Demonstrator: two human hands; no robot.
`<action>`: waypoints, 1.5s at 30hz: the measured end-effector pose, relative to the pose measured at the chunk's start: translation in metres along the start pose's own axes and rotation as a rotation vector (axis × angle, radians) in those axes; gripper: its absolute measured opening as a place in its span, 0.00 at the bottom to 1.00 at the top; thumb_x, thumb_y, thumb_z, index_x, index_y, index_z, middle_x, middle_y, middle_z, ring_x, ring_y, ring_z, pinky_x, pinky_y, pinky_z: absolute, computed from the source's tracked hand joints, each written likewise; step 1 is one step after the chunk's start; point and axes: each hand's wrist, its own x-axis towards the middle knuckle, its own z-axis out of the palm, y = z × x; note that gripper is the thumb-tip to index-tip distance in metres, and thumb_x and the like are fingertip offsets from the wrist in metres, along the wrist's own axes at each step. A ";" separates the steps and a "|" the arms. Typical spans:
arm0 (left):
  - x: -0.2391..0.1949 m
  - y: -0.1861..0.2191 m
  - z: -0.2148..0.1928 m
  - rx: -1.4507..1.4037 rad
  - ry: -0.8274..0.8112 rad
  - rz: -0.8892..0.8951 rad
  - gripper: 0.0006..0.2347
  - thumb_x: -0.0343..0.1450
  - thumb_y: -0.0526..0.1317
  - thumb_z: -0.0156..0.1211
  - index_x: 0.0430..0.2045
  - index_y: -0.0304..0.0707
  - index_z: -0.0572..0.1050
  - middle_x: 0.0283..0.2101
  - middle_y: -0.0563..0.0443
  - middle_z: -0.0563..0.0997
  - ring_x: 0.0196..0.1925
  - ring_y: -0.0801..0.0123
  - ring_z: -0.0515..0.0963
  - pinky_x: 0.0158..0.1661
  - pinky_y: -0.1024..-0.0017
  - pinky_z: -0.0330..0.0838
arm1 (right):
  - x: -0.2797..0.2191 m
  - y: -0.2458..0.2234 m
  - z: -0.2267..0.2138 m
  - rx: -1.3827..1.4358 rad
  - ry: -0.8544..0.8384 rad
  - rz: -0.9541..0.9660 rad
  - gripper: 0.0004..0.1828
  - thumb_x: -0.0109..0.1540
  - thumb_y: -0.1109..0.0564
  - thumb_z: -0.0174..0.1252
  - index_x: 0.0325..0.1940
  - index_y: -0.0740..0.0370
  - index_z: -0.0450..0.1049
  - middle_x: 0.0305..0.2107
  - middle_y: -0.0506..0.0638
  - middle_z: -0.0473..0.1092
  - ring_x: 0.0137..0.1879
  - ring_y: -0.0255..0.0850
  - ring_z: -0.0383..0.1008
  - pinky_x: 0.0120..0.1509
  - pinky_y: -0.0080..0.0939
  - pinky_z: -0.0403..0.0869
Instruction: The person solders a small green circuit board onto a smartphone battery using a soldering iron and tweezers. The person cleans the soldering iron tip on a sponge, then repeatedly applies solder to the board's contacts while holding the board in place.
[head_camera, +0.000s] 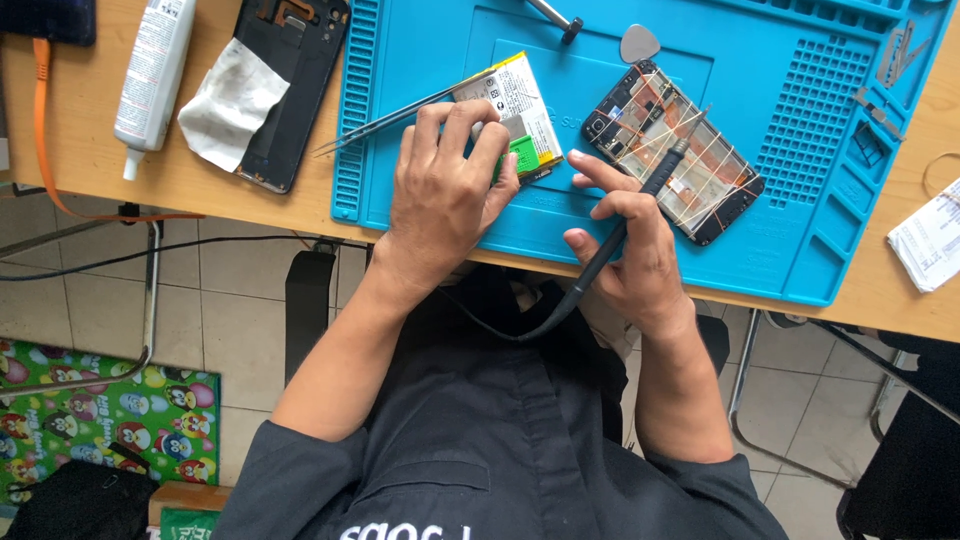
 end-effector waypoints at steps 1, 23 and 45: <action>0.000 0.000 0.000 -0.007 0.004 -0.002 0.09 0.76 0.41 0.65 0.42 0.37 0.73 0.52 0.45 0.75 0.52 0.57 0.73 0.42 0.65 0.76 | -0.001 0.000 0.000 0.008 0.009 0.011 0.14 0.72 0.57 0.53 0.53 0.57 0.53 0.67 0.68 0.61 0.65 0.61 0.73 0.70 0.60 0.73; -0.007 -0.066 -0.033 0.262 -0.069 -0.115 0.09 0.76 0.41 0.73 0.39 0.42 0.76 0.44 0.50 0.74 0.42 0.61 0.72 0.37 0.67 0.66 | -0.013 0.009 0.003 0.248 0.451 0.000 0.28 0.76 0.31 0.33 0.61 0.56 0.53 0.42 0.69 0.75 0.40 0.59 0.80 0.43 0.46 0.78; -0.029 0.008 -0.010 -0.993 0.301 -0.245 0.06 0.70 0.26 0.65 0.36 0.29 0.74 0.40 0.34 0.87 0.37 0.45 0.89 0.37 0.58 0.86 | -0.007 0.014 -0.006 0.273 0.249 0.134 0.11 0.59 0.65 0.59 0.41 0.80 0.76 0.25 0.62 0.75 0.28 0.48 0.79 0.32 0.41 0.76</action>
